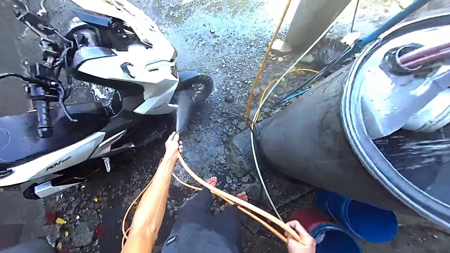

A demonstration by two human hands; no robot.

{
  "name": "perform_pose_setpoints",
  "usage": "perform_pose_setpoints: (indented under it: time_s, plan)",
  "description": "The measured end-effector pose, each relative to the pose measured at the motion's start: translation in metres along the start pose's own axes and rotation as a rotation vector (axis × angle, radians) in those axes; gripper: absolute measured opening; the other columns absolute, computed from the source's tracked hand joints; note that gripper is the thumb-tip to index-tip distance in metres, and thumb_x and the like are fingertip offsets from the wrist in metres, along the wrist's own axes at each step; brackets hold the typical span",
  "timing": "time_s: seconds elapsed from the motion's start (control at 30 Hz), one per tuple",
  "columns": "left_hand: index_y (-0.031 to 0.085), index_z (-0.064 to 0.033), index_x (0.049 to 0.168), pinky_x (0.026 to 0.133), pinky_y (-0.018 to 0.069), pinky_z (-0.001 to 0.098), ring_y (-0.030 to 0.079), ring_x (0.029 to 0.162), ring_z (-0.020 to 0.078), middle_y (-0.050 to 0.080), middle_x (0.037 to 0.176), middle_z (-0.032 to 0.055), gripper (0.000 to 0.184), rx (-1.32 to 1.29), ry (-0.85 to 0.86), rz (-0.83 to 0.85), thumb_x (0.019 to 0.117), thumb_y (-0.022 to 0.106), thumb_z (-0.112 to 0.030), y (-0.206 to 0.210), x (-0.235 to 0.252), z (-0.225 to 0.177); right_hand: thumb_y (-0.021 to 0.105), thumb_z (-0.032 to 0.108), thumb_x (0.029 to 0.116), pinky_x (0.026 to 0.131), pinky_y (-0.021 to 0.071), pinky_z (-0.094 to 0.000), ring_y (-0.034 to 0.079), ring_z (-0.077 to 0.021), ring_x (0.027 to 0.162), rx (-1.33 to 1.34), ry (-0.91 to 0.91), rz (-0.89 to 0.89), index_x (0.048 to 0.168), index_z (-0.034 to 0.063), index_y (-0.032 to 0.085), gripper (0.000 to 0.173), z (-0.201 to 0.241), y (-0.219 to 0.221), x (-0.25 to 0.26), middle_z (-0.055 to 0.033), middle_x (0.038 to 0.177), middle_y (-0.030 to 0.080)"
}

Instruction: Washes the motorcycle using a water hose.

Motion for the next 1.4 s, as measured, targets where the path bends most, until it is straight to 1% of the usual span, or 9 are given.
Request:
perform_pose_setpoints:
  time_s: [0.1, 0.2, 0.33, 0.5, 0.57, 0.8, 1.0, 1.23, 1.4]
  plan:
    - [0.038, -0.0223, 0.156, 0.042, 0.0395, 0.0245, 0.043, 0.047, 0.0097, 0.052, 0.078, 0.0047, 0.048, -0.002, 0.03, -0.108, 0.1097, 0.048, -0.032, 0.06, 0.03, 0.018, 0.059, -0.008, 0.0832, 0.071, 0.0533, -0.0404, 0.063, -0.0186, 0.071, 0.056, 0.1, 0.029, 0.087, -0.007, 0.067, 0.009, -0.051, 0.013, 0.032, -0.0127, 0.076, 0.066]
    - [0.04, -0.0244, 0.156, 0.042, 0.0388, 0.0248, 0.042, 0.046, 0.0099, 0.053, 0.077, 0.0045, 0.049, 0.038, 0.045, -0.045, 0.1091, 0.05, -0.032, 0.131, 0.047, 0.026, 0.056, -0.008, 0.0826, 0.068, 0.0524, -0.0344, 0.061, -0.0142, 0.068, 0.081, 0.127, 0.029, 0.086, -0.0092, 0.064, 0.009, -0.091, 0.008, 0.058, -0.0116, 0.074, 0.064]
    - [0.04, -0.0239, 0.156, 0.042, 0.0409, 0.0272, 0.044, 0.048, 0.0127, 0.054, 0.081, 0.0073, 0.049, -0.01, 0.071, -0.082, 0.109, 0.049, -0.031, 0.19, 0.077, 0.035, 0.055, -0.005, 0.0871, 0.067, 0.051, -0.0332, 0.059, -0.0126, 0.066, 0.063, 0.2, 0.088, 0.088, -0.0092, 0.064, 0.01, -0.114, 0.012, 0.069, -0.0104, 0.072, 0.063]
    - [0.039, -0.0246, 0.157, 0.041, 0.0406, 0.0266, 0.044, 0.046, 0.0124, 0.053, 0.079, 0.007, 0.05, -0.076, 0.058, -0.085, 0.1091, 0.05, -0.032, 0.246, 0.117, 0.039, 0.052, -0.006, 0.0879, 0.065, 0.0495, -0.0262, 0.056, -0.0067, 0.065, 0.075, 0.246, -0.001, 0.088, -0.0092, 0.061, 0.01, -0.13, 0.028, 0.109, -0.0068, 0.072, 0.059]
    - [0.038, -0.0228, 0.157, 0.041, 0.042, 0.0272, 0.045, 0.047, 0.0126, 0.054, 0.08, 0.0076, 0.05, -0.137, 0.104, -0.145, 0.1094, 0.049, -0.032, 0.248, 0.141, 0.029, 0.052, -0.006, 0.0869, 0.066, 0.0508, -0.0287, 0.058, -0.0093, 0.066, 0.055, 0.216, -0.024, 0.087, -0.0099, 0.062, 0.011, -0.124, 0.045, 0.131, -0.009, 0.072, 0.061]
    - [0.026, -0.0218, 0.16, 0.045, 0.0456, 0.0278, 0.047, 0.051, 0.0134, 0.05, 0.083, 0.0079, 0.051, -0.363, 0.159, -0.445, 0.1122, 0.041, -0.033, 0.225, 0.257, 0.011, 0.055, -0.003, 0.0831, 0.061, 0.0459, -0.0164, 0.054, 0.0003, 0.061, 0.023, 0.073, -0.281, 0.079, -0.0058, 0.061, 0.008, -0.08, 0.139, 0.244, -0.0031, 0.066, 0.057]
    - [0.028, -0.0196, 0.158, 0.043, 0.0457, 0.0275, 0.048, 0.049, 0.0135, 0.051, 0.082, 0.0083, 0.049, -0.345, 0.212, -0.495, 0.1127, 0.04, -0.031, 0.205, 0.339, -0.022, 0.055, -0.004, 0.0777, 0.064, 0.0482, -0.0159, 0.059, -0.0011, 0.064, -0.035, 0.072, -0.202, 0.075, -0.0054, 0.063, 0.009, -0.034, 0.2, 0.277, -0.0064, 0.068, 0.063]
    - [0.032, -0.0248, 0.157, 0.039, 0.0409, 0.0234, 0.044, 0.045, 0.0104, 0.051, 0.08, 0.0049, 0.046, -0.28, 0.243, -0.456, 0.1122, 0.041, -0.034, 0.174, 0.381, -0.042, 0.054, -0.005, 0.0769, 0.064, 0.0463, -0.0167, 0.057, -0.0028, 0.064, -0.116, 0.046, -0.168, 0.071, -0.0056, 0.06, 0.008, -0.01, 0.229, 0.319, -0.0076, 0.066, 0.06]
    - [0.034, -0.027, 0.157, 0.036, 0.0377, 0.0218, 0.041, 0.042, 0.0091, 0.051, 0.078, 0.0033, 0.047, -0.192, 0.192, -0.307, 0.1118, 0.043, -0.031, 0.203, 0.402, -0.003, 0.054, -0.007, 0.0776, 0.063, 0.046, -0.0258, 0.055, -0.0094, 0.063, -0.194, 0.201, -0.091, 0.076, -0.0092, 0.059, 0.006, -0.059, 0.243, 0.325, -0.011, 0.066, 0.057]
Point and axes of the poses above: each hand's wrist, its own x-axis towards the middle knuckle, its own y-axis out of the palm, z = x × y, the point moved 5 cm from there along x, towards the middle knuckle
